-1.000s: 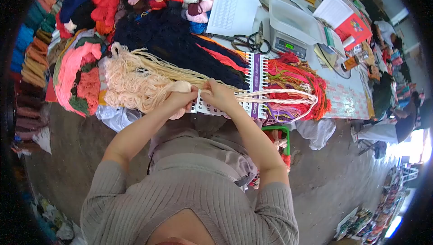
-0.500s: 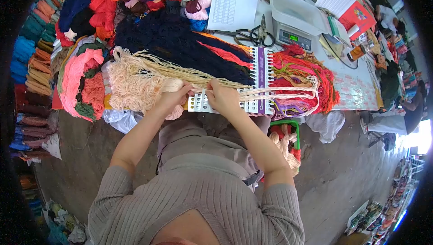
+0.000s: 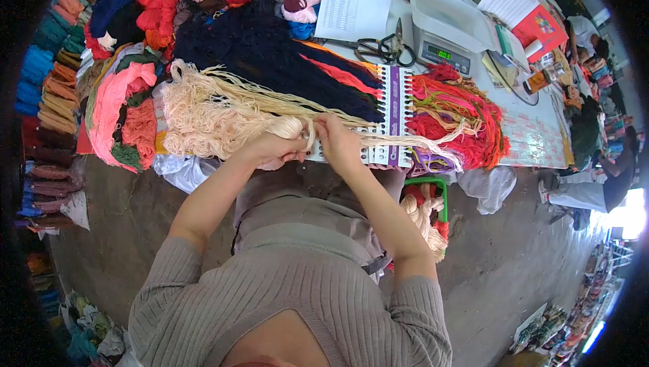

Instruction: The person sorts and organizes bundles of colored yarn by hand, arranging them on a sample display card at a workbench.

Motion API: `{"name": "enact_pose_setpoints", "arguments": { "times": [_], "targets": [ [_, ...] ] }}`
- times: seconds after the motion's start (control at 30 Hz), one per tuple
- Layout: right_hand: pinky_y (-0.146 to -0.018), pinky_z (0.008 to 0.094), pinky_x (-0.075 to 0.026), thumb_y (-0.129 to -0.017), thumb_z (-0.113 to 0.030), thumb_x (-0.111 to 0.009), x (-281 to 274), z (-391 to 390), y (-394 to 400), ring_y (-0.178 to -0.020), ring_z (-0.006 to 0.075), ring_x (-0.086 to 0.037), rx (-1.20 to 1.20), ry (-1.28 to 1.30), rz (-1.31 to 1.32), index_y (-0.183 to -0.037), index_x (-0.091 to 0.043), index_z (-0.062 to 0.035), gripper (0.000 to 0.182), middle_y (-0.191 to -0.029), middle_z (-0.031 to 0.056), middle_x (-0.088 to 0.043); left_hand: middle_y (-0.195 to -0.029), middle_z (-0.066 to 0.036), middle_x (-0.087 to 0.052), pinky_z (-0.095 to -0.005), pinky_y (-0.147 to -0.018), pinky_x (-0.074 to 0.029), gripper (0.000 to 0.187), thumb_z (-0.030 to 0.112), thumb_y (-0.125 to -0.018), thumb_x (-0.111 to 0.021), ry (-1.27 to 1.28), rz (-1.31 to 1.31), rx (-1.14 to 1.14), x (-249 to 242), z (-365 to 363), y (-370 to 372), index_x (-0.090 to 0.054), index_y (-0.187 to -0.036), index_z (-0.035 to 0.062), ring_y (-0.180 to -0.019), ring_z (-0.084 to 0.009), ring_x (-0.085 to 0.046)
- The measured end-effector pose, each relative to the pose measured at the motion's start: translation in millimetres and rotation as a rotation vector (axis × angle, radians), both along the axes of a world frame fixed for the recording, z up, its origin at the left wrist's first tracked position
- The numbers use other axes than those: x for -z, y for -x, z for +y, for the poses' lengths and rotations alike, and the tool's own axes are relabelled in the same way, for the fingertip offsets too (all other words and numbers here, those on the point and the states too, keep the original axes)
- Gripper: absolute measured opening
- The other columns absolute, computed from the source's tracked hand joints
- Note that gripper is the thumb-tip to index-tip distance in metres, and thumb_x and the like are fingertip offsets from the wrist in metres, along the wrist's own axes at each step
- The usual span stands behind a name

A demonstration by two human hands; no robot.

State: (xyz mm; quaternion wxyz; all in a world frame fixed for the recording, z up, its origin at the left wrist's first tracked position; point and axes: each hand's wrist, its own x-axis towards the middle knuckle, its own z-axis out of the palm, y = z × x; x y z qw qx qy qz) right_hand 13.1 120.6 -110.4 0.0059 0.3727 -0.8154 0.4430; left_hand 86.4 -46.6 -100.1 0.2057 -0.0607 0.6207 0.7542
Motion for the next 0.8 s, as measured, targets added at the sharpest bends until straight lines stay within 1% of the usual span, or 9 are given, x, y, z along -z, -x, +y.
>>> {"name": "enact_pose_setpoints", "arguments": {
  "times": [0.2, 0.27, 0.4, 0.43, 0.47, 0.6, 0.7, 0.77, 0.8],
  "targets": [
    [-0.056, 0.0421, -0.047, -0.076, -0.018, -0.063, -4.2, -12.1, -6.1, -0.069, 0.0311, -0.060, 0.001, -0.272, 0.237, -0.095, -0.056, -0.0100, 0.021, -0.088, 0.0086, -0.058, -0.068, 0.003, -0.052, -0.0221, -0.042, -0.033, 0.017, 0.025, -0.091, -0.055, 0.469, 0.550, -0.487, -5.1, 3.1, -12.4, -0.060, -0.087, 0.0102, -0.051, -0.0051, -0.042],
    [-0.054, 0.0418, -0.046, -0.076, -0.021, -0.063, -4.6, -17.0, -5.7, -0.069, 0.0306, -0.061, 0.023, -0.256, 0.244, -0.087, -0.058, -0.0112, 0.016, -0.087, 0.0069, -0.058, -0.066, 0.003, -0.050, -0.0195, -0.040, -0.028, 0.018, 0.024, -0.091, -0.056, -0.078, -0.018, -0.438, -18.4, -5.2, -31.3, -0.062, -0.086, 0.0078, -0.047, -0.0035, -0.038],
    [-0.054, 0.0406, -0.046, -0.081, -0.025, -0.061, -2.9, -16.9, -4.6, -0.068, 0.0301, -0.061, 0.003, -0.322, 0.254, -0.087, -0.058, -0.0125, 0.015, -0.087, 0.0061, -0.058, -0.060, 0.005, -0.038, -0.0172, -0.039, -0.024, 0.020, 0.020, -0.089, -0.058, -0.572, 0.137, -0.565, -63.2, -37.4, -57.2, -0.057, -0.095, 0.0010, -0.044, -0.0028, -0.029],
    [-0.054, 0.0406, -0.046, -0.081, -0.025, -0.061, -3.4, -16.0, -5.3, -0.068, 0.0301, -0.061, 0.001, -0.324, 0.250, -0.087, -0.058, -0.0125, 0.015, -0.087, 0.0061, -0.058, -0.060, 0.005, -0.037, -0.0176, -0.041, -0.026, 0.018, 0.019, -0.091, -0.055, -0.600, 0.120, -0.860, -89.7, -41.6, -62.2, -0.057, -0.095, 0.0012, -0.043, -0.0036, -0.029],
    [-0.054, 0.0403, -0.046, -0.082, -0.025, -0.060, -4.5, -15.4, -5.4, -0.068, 0.0302, -0.060, -0.004, -0.305, 0.239, -0.087, -0.057, -0.0120, 0.014, -0.087, 0.0062, -0.058, -0.061, 0.004, -0.040, -0.0194, -0.043, -0.028, 0.019, 0.021, -0.091, -0.056, -0.660, 0.304, -0.691, -85.4, -77.8, -78.8, -0.058, -0.094, 0.0027, -0.045, -0.0034, -0.030],
    [-0.054, 0.0392, -0.046, -0.082, -0.020, -0.059, 7.4, -10.5, -4.5, -0.064, 0.0309, -0.059, 0.057, -0.181, 0.195, -0.086, -0.055, -0.0091, 0.012, -0.080, 0.0098, -0.059, -0.085, -0.008, -0.060, -0.0277, -0.072, -0.048, 0.026, 0.023, -0.093, -0.052, 0.779, 0.651, -1.519, -137.3, -79.6, -80.3, -0.060, -0.101, -0.0003, -0.080, -0.0156, -0.057],
    [-0.053, 0.0355, -0.046, -0.080, -0.010, -0.059, 15.4, -4.4, -3.2, -0.058, 0.0273, -0.059, 0.154, -0.040, 0.135, -0.084, -0.053, -0.0058, 0.009, -0.069, 0.0119, -0.058, -0.099, -0.009, -0.062, -0.0338, -0.084, -0.045, 0.028, 0.022, -0.094, -0.050, 1.215, 0.851, -1.124, -45.7, -113.8, -82.0, -0.059, -0.106, -0.0013, -0.091, -0.0201, -0.057],
    [-0.051, 0.0309, -0.045, -0.078, -0.003, -0.058, 16.3, -3.5, -0.3, -0.054, 0.0195, -0.056, 0.191, 0.102, -0.142, -0.083, -0.050, -0.0032, 0.010, -0.063, 0.0094, -0.054, -0.092, -0.012, -0.063, -0.0398, -0.080, -0.044, 0.027, 0.024, -0.093, -0.045, 1.509, 0.649, -0.576, -38.5, -49.6, -51.2, -0.061, -0.109, 0.0089, -0.087, -0.0272, -0.057],
    [-0.050, 0.0279, -0.043, -0.077, 0.002, -0.058, 15.2, -4.0, 0.2, -0.054, 0.0139, -0.053, 0.192, 0.142, -0.131, -0.082, -0.047, -0.0016, 0.013, -0.060, 0.0072, -0.050, -0.095, -0.010, -0.063, -0.0382, -0.081, -0.045, 0.023, 0.019, -0.090, -0.050, 0.961, 0.641, -0.474, 29.0, -52.6, -29.5, -0.061, -0.106, 0.0071, -0.088, -0.0260, -0.057]
  ]
}}
